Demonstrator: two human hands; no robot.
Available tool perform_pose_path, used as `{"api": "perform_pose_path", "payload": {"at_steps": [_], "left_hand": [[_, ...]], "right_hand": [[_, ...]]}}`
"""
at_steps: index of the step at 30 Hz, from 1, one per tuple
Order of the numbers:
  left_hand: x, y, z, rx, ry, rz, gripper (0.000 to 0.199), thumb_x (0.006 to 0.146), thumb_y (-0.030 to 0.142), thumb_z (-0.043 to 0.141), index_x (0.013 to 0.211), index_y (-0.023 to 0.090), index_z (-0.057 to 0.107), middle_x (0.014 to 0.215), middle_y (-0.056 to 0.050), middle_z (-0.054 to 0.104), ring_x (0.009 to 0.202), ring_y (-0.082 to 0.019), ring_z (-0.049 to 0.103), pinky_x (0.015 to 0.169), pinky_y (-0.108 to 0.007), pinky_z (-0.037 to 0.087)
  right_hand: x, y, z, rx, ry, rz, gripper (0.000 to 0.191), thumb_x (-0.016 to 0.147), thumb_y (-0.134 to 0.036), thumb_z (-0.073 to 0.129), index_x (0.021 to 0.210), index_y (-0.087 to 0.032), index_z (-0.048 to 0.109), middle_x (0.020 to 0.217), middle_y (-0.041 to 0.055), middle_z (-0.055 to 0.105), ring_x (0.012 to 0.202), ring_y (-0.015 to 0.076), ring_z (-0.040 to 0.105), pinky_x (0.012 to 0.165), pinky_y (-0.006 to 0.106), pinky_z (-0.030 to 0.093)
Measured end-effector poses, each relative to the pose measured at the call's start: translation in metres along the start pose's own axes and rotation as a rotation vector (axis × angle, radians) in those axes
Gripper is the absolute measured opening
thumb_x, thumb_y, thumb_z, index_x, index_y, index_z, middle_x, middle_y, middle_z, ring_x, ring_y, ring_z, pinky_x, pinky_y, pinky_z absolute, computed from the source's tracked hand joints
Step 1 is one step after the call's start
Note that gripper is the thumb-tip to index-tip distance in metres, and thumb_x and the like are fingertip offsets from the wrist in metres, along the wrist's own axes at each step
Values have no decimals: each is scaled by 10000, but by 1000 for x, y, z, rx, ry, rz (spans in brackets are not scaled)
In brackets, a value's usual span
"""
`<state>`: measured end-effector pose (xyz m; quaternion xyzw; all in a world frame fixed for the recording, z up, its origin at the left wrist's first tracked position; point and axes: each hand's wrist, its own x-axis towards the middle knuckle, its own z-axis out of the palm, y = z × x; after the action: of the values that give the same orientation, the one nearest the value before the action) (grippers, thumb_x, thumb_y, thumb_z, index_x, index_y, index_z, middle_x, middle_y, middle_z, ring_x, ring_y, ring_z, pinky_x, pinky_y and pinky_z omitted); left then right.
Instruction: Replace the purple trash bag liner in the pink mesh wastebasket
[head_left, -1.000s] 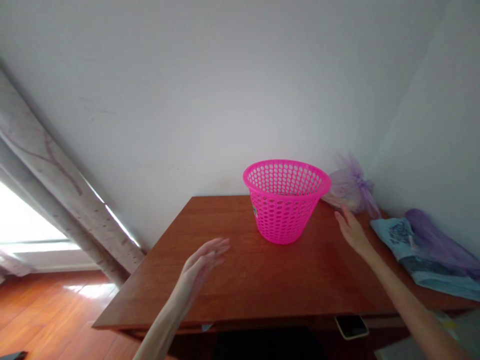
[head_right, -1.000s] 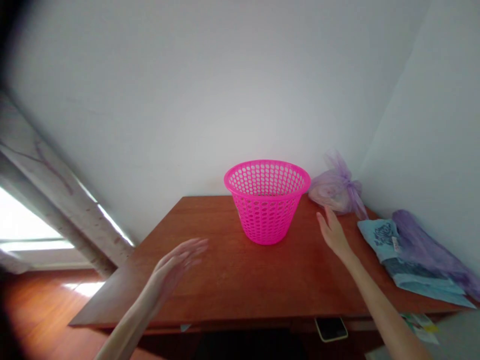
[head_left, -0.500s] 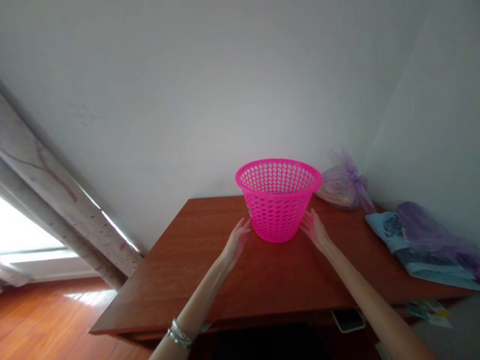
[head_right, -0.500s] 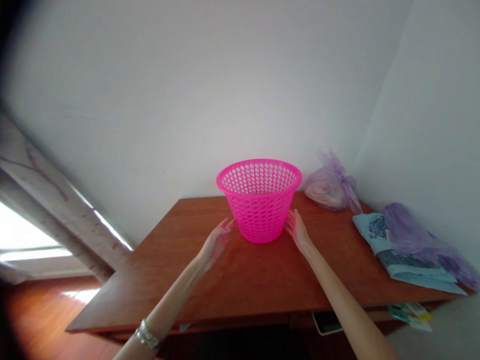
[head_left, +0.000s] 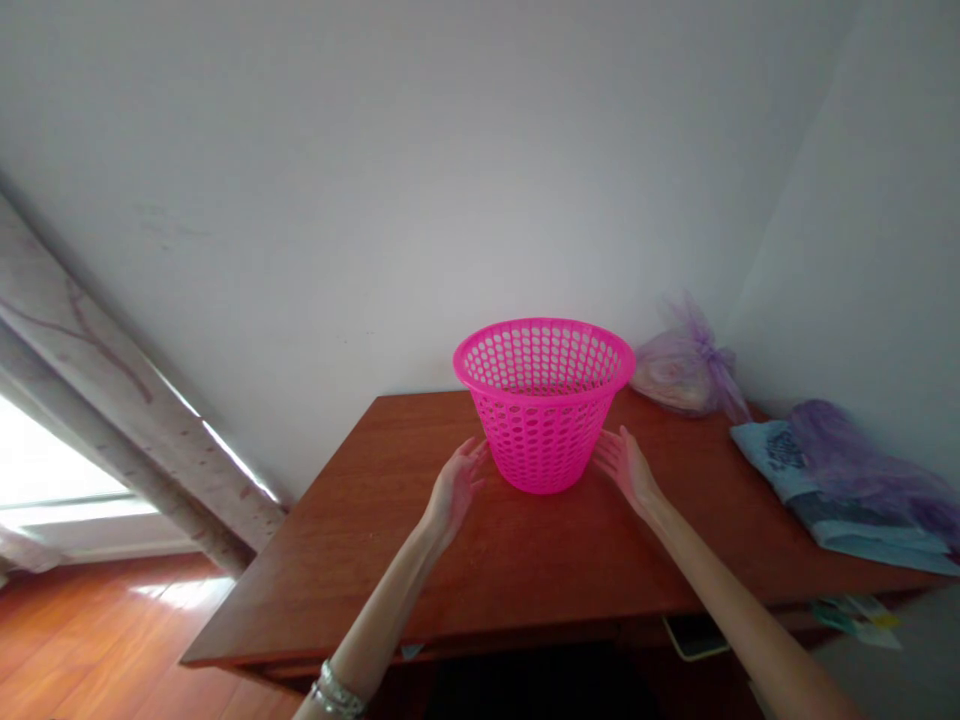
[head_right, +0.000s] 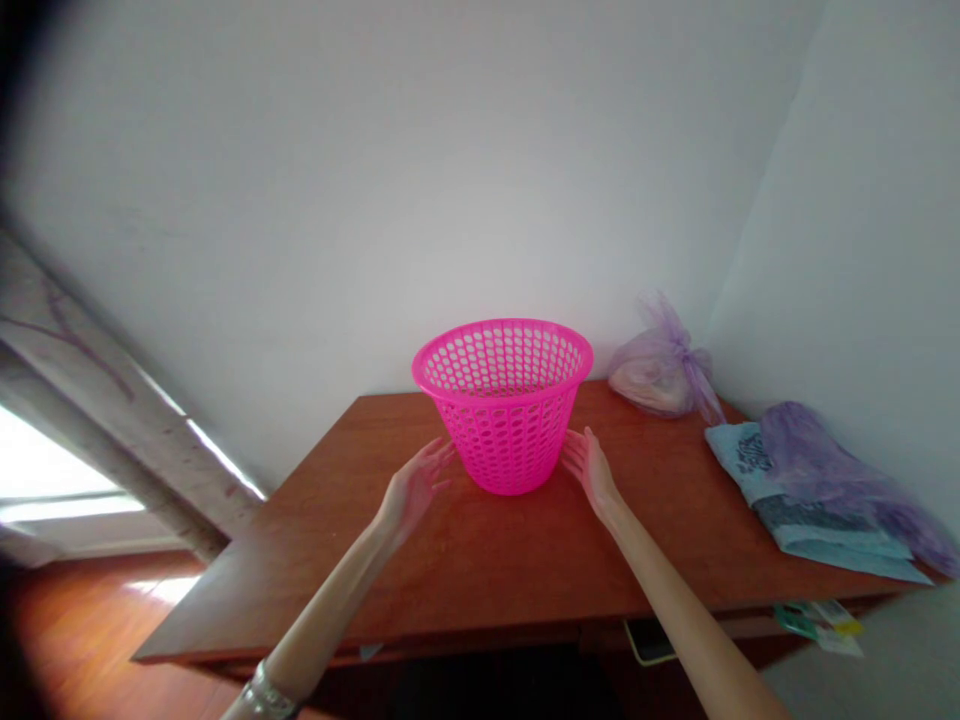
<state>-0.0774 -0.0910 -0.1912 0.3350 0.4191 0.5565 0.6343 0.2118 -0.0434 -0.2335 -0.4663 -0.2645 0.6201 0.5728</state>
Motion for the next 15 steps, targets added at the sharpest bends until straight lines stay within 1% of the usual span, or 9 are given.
{"api": "perform_pose_path", "payload": {"at_steps": [3, 5, 10, 15], "left_hand": [[3, -2, -5, -28, 30, 8, 472, 817, 310, 489, 1276, 201, 473, 1438, -130, 473, 1342, -286, 398, 1007, -454, 348], [6, -3, -9, -50, 37, 19, 466, 815, 322, 504, 1265, 198, 489, 1415, -138, 495, 1315, -295, 430, 968, -447, 383], [10, -4, -17, -86, 64, 59, 554, 826, 369, 552, 1336, 187, 434, 1380, -161, 523, 1244, -303, 492, 926, -448, 413], [11, -1, -17, -94, 75, 67, 528, 850, 390, 530, 1327, 182, 440, 1337, -159, 558, 1154, -284, 555, 860, -414, 443]], "right_hand": [[-6, 1, -1, 6, -6, 3, 427, 927, -519, 355, 995, -211, 643, 1222, 88, 626, 1143, 215, 582, 1010, 361, 449], [-9, 2, -2, 2, -12, -2, 431, 928, -515, 349, 1001, -211, 647, 1209, 89, 635, 1124, 213, 595, 1013, 360, 444], [-14, 6, -8, -13, -25, -5, 444, 928, -509, 341, 1034, -187, 627, 1121, 106, 675, 1028, 211, 642, 1005, 361, 437], [-17, 8, -10, -8, -24, -9, 432, 939, -481, 327, 1036, -168, 608, 1063, 119, 694, 989, 206, 660, 1008, 354, 427]]}}
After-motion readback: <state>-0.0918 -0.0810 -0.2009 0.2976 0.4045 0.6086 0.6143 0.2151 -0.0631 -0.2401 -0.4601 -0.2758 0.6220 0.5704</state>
